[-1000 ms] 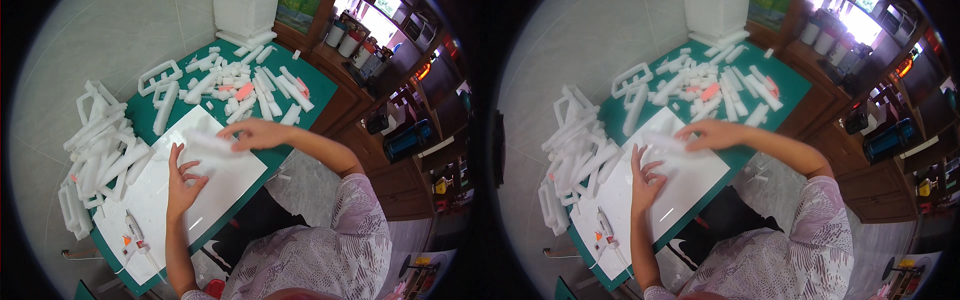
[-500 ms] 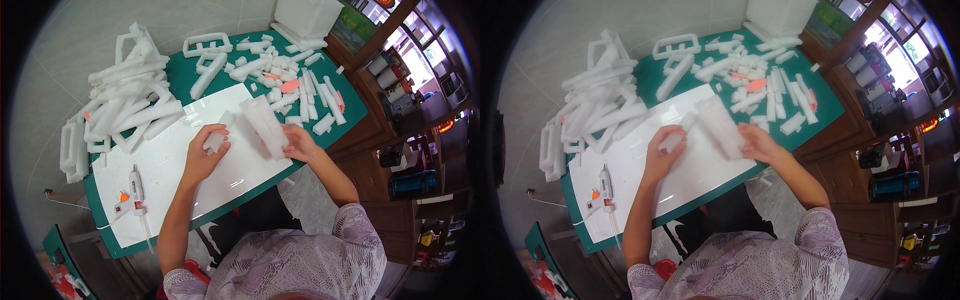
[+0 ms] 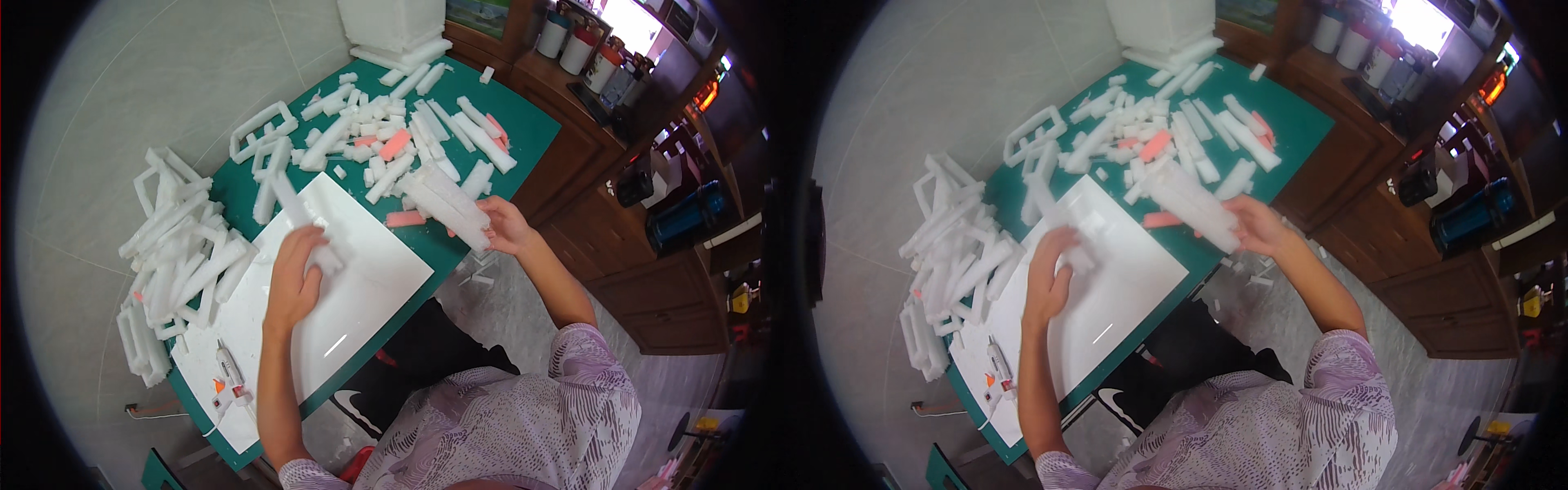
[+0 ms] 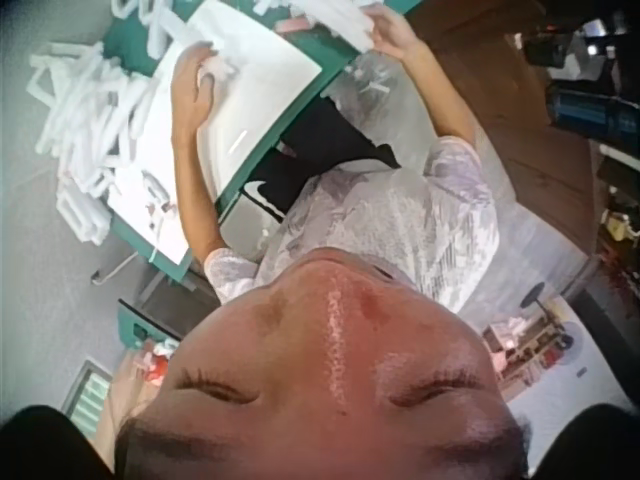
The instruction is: Glue white foam pieces together using a hot glue gun to assemble a product.
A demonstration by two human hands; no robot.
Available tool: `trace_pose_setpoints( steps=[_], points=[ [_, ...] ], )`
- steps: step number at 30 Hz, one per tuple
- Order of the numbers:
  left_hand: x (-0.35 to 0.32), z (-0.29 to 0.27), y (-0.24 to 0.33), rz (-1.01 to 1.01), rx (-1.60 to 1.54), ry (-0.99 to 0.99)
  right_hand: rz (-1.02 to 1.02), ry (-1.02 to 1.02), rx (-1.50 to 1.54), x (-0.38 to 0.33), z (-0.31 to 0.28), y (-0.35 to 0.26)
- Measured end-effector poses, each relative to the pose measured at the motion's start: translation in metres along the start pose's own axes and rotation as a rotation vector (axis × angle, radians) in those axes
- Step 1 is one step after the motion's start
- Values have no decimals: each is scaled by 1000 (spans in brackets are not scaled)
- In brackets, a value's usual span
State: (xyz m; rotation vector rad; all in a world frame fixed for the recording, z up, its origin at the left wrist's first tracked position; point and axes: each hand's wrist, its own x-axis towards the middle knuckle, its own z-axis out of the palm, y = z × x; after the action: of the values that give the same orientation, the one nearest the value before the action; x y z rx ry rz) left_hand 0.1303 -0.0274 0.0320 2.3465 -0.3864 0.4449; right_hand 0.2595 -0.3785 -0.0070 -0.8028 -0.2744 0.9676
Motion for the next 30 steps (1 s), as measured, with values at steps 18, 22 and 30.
trace_pose_setpoints(
  steps=[18, 22, 30],
  points=[
    [106, 71, 43, -7, -407, -225, -74, 47, 21, -15, -40, 30],
    [94, 82, 45, -165, -684, 10, -104, -41, -178, -19, -22, 11],
    [20, 29, 17, -288, -626, 589, -233, 323, -813, 6, 12, -12]
  ],
)
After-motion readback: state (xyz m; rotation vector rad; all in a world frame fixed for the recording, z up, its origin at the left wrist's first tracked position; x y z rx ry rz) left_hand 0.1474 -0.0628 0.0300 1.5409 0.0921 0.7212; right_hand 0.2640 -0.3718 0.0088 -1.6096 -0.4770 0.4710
